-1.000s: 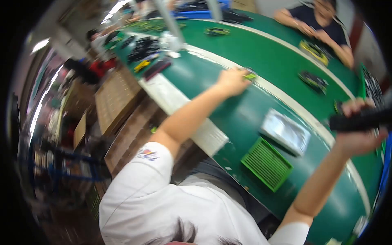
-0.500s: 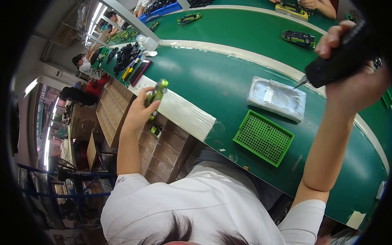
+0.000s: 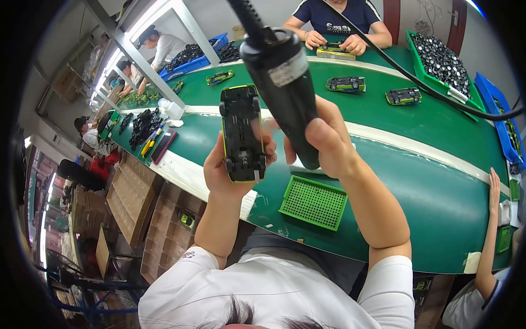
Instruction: The person takes toy cars from a conveyor line, fastens screws into their undersides using an electric screwdriver, and places the assembled toy cars into a partitioned tray.
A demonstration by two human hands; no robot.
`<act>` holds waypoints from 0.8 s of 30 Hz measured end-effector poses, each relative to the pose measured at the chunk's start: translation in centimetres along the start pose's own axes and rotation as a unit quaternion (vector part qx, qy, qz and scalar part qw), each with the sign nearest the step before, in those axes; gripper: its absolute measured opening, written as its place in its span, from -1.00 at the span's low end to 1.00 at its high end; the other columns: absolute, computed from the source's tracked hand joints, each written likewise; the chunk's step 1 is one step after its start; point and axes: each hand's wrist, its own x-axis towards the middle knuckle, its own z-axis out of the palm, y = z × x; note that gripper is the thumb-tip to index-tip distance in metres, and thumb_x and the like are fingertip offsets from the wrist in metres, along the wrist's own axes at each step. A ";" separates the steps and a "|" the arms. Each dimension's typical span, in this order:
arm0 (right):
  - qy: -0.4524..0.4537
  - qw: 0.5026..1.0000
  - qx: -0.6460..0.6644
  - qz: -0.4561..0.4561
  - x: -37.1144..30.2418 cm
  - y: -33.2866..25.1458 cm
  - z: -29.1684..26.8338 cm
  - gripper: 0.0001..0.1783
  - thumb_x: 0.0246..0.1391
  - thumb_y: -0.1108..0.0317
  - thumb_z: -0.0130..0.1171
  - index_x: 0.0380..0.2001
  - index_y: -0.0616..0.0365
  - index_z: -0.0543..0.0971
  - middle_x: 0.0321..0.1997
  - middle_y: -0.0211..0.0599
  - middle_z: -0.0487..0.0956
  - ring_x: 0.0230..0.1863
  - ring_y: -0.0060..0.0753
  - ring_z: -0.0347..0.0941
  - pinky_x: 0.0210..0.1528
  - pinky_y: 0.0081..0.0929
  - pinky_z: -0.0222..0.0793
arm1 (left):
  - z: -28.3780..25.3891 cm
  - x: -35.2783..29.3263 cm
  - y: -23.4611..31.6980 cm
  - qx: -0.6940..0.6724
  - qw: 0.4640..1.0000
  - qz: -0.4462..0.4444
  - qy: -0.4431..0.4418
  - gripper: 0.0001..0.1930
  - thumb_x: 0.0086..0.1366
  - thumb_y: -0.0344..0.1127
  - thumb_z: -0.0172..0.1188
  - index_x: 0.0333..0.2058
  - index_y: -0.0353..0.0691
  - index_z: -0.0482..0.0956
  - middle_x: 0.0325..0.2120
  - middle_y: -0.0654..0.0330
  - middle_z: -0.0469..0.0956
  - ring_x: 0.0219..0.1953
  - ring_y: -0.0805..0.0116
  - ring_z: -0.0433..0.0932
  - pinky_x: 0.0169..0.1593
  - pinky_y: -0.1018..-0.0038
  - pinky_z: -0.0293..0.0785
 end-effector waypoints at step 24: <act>0.153 0.966 -0.198 0.063 0.8 0.1 3.2 -0.38 -0.31 0.26 0.58 -0.17 0.27 0.50 -0.28 -0.31 0.62 -0.33 -0.59 0.51 -0.24 -0.57 0.46 | -0.4 -1.1 -2.0 0.271 0.957 0.078 0.067 -0.41 0.42 -0.31 -0.01 0.32 -0.21 -0.05 0.14 0.09 0.30 0.17 0.34 0.35 0.14 0.38 0.36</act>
